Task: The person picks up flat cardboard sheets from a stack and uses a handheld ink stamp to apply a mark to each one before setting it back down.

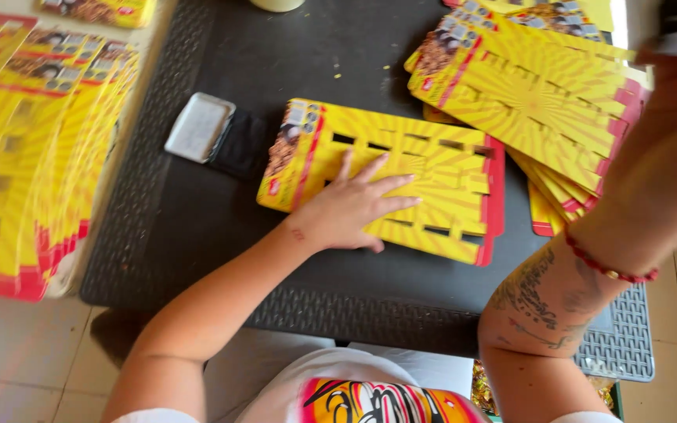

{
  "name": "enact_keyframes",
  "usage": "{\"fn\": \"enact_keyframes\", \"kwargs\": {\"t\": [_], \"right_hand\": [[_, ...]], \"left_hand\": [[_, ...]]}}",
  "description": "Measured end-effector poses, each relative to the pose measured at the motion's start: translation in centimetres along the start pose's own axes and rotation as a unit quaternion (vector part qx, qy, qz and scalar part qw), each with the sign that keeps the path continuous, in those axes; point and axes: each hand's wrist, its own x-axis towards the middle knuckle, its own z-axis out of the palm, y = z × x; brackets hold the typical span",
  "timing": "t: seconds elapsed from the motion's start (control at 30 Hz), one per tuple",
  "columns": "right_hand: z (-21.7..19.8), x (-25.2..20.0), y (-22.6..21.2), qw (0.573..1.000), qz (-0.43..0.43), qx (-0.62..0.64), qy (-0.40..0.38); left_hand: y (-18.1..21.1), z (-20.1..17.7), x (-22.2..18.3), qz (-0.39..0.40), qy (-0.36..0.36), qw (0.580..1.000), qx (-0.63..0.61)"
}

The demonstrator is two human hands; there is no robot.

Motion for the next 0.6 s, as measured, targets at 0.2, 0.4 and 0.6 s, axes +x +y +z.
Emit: {"fn": "enact_keyframes", "kwargs": {"t": [0.2,0.4,0.6], "right_hand": [[21.2,0.2,-4.3,0.974,0.080,0.043,-0.205],[31.0,-1.0,1.4,0.907,0.079,-0.096,-0.402],[35.5,-2.1,7.6,0.843,0.047,-0.226,-0.485]], "left_hand": [[-1.7,4.0,1.0,0.009,0.195,0.972,0.131],[-0.8,9.4,3.4,-0.066,0.300,0.935,0.178],[-0.1,12.5,5.9,-0.128,0.291,0.948,0.003]]}}
